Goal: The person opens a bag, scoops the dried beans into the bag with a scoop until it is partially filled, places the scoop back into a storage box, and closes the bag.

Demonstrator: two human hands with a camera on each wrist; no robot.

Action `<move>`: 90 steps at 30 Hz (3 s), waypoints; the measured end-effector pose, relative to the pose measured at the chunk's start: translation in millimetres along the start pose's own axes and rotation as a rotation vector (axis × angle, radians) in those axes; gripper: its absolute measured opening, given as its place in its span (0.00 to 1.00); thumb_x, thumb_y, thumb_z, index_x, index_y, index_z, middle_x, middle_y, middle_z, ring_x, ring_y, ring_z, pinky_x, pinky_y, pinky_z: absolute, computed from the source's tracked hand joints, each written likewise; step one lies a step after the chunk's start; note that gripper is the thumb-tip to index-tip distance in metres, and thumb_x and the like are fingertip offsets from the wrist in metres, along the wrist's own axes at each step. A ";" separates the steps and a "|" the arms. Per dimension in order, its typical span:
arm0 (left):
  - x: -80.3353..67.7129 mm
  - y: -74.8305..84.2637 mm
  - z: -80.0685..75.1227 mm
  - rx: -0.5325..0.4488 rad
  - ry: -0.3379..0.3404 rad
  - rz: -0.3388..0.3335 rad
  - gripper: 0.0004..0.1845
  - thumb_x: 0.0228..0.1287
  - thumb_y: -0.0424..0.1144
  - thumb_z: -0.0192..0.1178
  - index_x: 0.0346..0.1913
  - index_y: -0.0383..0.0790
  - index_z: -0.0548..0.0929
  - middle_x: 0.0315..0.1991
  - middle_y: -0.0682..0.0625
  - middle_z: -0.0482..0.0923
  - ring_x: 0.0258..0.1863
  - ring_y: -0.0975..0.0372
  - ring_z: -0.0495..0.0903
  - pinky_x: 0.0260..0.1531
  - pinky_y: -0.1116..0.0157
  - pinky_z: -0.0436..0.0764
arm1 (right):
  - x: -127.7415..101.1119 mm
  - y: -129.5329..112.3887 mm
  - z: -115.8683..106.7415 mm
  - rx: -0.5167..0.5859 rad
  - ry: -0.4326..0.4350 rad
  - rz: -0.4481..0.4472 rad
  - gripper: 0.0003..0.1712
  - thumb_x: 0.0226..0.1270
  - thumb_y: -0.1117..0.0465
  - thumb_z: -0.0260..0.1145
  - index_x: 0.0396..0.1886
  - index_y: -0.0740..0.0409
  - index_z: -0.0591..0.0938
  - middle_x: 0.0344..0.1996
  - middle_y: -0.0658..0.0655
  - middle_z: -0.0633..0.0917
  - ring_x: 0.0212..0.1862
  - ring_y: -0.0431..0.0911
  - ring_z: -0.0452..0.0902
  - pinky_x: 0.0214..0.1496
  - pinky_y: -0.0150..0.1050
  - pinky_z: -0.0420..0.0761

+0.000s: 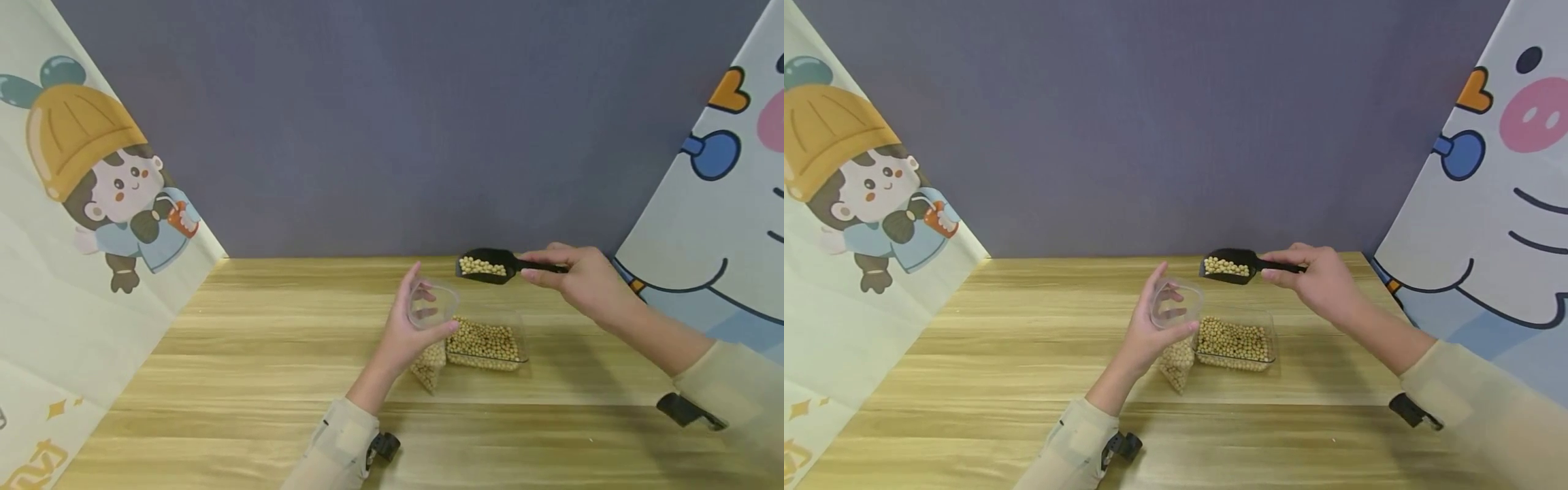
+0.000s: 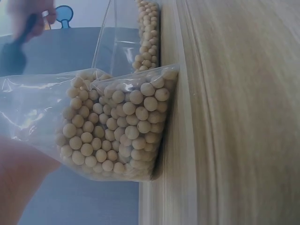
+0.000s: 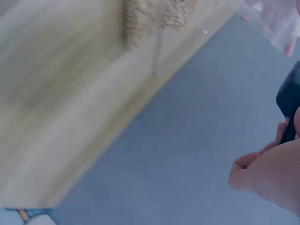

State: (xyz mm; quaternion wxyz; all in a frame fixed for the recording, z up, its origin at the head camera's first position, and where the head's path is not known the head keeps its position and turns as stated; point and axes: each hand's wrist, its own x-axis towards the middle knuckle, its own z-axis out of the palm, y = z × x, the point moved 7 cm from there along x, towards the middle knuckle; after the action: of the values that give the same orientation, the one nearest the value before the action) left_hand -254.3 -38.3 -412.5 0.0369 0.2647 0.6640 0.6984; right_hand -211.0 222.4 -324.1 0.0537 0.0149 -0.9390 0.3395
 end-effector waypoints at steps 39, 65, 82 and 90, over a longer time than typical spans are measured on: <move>-2.1 3.4 0.3 -0.017 -0.025 0.021 0.59 0.53 0.52 0.82 0.85 0.62 0.57 0.69 0.47 0.70 0.65 0.50 0.70 0.67 0.44 0.80 | 4.0 -90.6 2.4 -0.283 -0.111 -0.244 0.17 0.69 0.56 0.76 0.56 0.51 0.92 0.35 0.50 0.80 0.39 0.47 0.66 0.39 0.42 0.67; -2.2 4.3 2.2 -0.029 -0.021 0.034 0.59 0.54 0.45 0.82 0.85 0.59 0.57 0.69 0.42 0.68 0.66 0.47 0.71 0.73 0.39 0.76 | 2.2 -16.9 -28.8 -0.276 -0.016 -0.110 0.23 0.75 0.51 0.71 0.63 0.56 0.88 0.37 0.53 0.80 0.31 0.47 0.63 0.28 0.38 0.64; -2.4 6.8 0.2 -0.007 -0.021 0.028 0.58 0.55 0.43 0.81 0.85 0.61 0.56 0.70 0.42 0.68 0.67 0.48 0.70 0.73 0.46 0.79 | -5.8 39.8 37.7 -0.246 -0.134 -0.113 0.18 0.67 0.58 0.77 0.54 0.59 0.92 0.35 0.53 0.86 0.30 0.44 0.67 0.28 0.36 0.65; -1.8 4.8 -1.7 -0.037 -0.017 0.023 0.58 0.55 0.42 0.81 0.85 0.59 0.57 0.71 0.40 0.68 0.67 0.45 0.70 0.72 0.46 0.80 | -5.7 43.0 61.6 -0.208 -0.148 -0.114 0.17 0.65 0.59 0.78 0.52 0.60 0.92 0.28 0.50 0.80 0.28 0.43 0.64 0.29 0.35 0.64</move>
State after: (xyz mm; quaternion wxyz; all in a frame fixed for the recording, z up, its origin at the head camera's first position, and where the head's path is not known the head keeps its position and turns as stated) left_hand -252.0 -41.1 -408.5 0.0395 0.2776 0.6475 0.7086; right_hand -213.7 216.0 -399.1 0.0049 0.0874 -0.9682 0.2345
